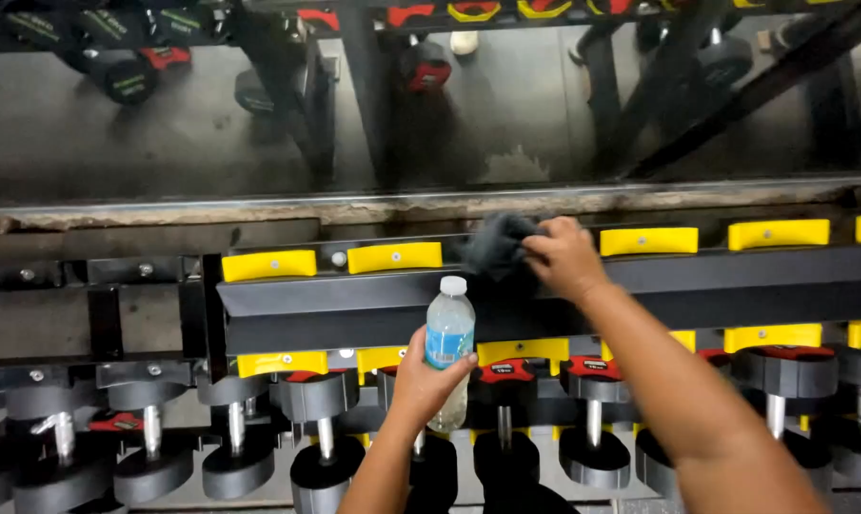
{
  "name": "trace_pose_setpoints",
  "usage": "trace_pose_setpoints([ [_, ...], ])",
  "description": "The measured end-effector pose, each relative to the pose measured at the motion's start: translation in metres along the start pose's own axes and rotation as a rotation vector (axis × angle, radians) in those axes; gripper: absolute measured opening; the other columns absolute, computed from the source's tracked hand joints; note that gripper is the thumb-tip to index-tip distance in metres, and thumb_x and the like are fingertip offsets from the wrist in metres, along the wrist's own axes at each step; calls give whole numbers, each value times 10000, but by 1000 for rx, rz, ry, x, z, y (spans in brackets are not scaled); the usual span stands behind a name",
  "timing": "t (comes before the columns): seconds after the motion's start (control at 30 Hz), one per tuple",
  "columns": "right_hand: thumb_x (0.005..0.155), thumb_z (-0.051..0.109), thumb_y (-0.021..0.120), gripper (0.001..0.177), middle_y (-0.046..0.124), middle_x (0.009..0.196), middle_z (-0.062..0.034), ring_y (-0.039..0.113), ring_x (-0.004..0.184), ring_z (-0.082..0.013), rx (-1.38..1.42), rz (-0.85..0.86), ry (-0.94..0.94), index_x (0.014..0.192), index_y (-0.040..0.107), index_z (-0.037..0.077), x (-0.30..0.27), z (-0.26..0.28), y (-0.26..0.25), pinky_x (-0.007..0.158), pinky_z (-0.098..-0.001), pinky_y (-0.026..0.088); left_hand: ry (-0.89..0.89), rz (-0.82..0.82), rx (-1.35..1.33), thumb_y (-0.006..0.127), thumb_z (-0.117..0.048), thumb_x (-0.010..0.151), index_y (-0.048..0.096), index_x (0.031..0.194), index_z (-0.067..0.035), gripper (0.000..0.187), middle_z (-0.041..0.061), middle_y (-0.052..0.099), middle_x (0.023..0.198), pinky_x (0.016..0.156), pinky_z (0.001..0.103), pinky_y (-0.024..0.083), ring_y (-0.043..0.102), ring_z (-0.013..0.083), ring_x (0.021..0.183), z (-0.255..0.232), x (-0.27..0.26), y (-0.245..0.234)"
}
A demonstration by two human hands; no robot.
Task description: Cleaning a dumbbell rack with a cloth while holding a water bottle.
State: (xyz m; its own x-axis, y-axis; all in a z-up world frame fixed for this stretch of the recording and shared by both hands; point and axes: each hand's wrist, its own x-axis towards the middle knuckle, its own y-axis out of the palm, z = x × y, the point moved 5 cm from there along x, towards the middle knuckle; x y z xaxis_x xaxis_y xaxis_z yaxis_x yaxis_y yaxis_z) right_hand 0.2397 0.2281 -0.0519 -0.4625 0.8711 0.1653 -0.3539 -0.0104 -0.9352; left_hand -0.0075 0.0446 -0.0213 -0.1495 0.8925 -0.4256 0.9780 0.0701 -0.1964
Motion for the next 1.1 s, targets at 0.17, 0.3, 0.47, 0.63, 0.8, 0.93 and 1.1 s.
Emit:
trace_pose_setpoints([
  [0.17,745,264,789,232,636,1156,-64,546,1210,-301,-281,141,-47,975,760,244,7,-6,-32,893,-540,454,-50,13,-19,880,-317,694,568,1333,-86,748,78,731,1156,921,336,547,712,174,1035,-4,-13,12],
  [0.3,740,308,797,283,610,1141,-57,520,1214,-300,-535,439,163,1019,758,276,30,-9,-56,913,-554,448,-45,36,-7,884,-316,693,563,1333,-96,748,80,738,1151,924,336,545,713,180,1036,-2,-21,19],
  [0.47,810,257,769,306,630,1260,-53,515,1275,-329,-273,130,263,1115,755,275,44,-59,-61,969,-606,438,-37,29,-3,882,-323,698,560,1337,-105,747,77,737,1155,929,343,549,717,178,1046,-7,-22,27],
  [0.63,815,363,802,394,540,1385,-61,413,1349,-347,-270,623,363,1203,731,374,61,-48,5,1027,-637,382,-79,40,10,884,-327,685,553,1350,-107,775,77,738,1156,931,344,549,719,176,1045,-4,-20,33],
  [0.8,792,421,809,401,660,1257,-83,549,1288,-310,221,426,202,1158,772,263,93,3,102,1048,-482,487,-104,15,20,889,-334,687,559,1346,-97,775,76,737,1155,925,344,548,717,183,1046,1,-18,28],
  [0.93,782,363,805,362,633,1264,-88,509,1270,-345,269,369,206,1111,780,213,96,18,107,1021,-503,438,-121,12,40,890,-332,677,562,1336,-96,773,82,738,1140,914,346,556,716,190,1027,2,-14,25],
  [1.1,829,395,769,379,642,1247,-119,553,1237,-345,246,418,196,1167,770,223,65,-70,79,1059,-482,461,-107,18,33,876,-336,690,568,1331,-102,749,78,740,1149,918,341,554,720,179,1037,-11,-11,33],
])
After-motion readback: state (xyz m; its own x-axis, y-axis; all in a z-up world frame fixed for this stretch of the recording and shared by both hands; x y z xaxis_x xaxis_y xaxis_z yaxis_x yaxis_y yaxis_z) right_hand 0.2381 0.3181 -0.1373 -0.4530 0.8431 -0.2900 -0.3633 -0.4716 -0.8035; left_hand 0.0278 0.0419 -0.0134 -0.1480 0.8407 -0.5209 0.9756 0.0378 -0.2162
